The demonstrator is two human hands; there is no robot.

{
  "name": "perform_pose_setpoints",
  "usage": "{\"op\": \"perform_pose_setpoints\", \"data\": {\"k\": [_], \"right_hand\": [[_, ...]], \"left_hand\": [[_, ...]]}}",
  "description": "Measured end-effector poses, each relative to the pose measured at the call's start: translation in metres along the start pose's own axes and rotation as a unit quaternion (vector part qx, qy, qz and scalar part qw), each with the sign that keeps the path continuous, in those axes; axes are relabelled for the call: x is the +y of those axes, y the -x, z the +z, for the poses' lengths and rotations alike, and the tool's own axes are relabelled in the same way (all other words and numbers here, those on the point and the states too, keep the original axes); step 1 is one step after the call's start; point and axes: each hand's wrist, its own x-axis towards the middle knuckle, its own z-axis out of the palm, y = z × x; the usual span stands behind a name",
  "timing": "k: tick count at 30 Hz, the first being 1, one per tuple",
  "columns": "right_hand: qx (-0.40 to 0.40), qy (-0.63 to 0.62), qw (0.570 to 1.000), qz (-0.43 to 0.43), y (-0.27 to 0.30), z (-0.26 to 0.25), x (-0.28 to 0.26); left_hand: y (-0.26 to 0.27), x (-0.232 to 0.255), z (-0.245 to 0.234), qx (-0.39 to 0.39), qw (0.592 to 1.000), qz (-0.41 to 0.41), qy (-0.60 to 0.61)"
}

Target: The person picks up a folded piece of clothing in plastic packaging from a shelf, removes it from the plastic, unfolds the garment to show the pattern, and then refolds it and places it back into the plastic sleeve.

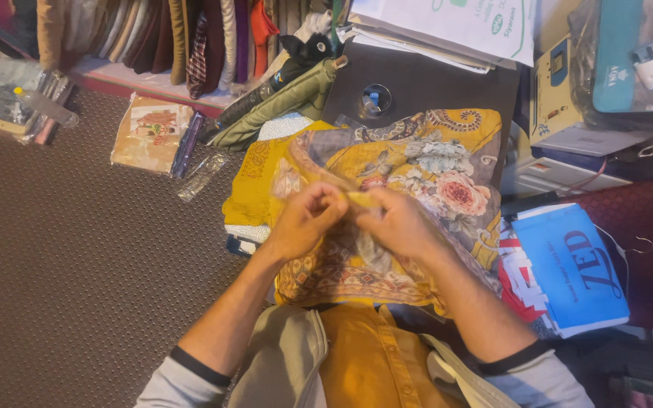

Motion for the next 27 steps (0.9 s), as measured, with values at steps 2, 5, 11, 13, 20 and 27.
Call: {"op": "perform_pose_setpoints", "data": {"k": [2, 5, 11, 13, 20, 27], "right_hand": [[0.09, -0.212, 0.973, 0.014, 0.005, -0.018, -0.02], [0.15, -0.286, 0.947, 0.003, -0.009, -0.039, -0.013], [0.06, -0.337, 0.939, -0.041, -0.002, -0.059, -0.022], [0.077, -0.311, 0.947, -0.038, 0.001, -0.066, -0.005], [0.255, -0.254, 0.933, -0.002, 0.001, -0.114, 0.137], [0.361, -0.366, 0.855, -0.068, 0.045, -0.174, 0.195]], "left_hand": [[-0.008, -0.012, -0.007, 0.069, 0.995, 0.058, -0.035], [-0.009, -0.006, -0.025, 0.09, 0.948, 0.092, -0.291], [-0.045, 0.019, 0.008, -0.061, 0.845, 0.132, -0.515], [-0.065, -0.004, 0.012, -0.1, 0.832, 0.107, -0.535], [-0.109, -0.033, -0.001, -0.189, 0.813, -0.061, -0.547], [-0.117, -0.015, -0.022, -0.169, 0.724, 0.02, -0.669]]}}
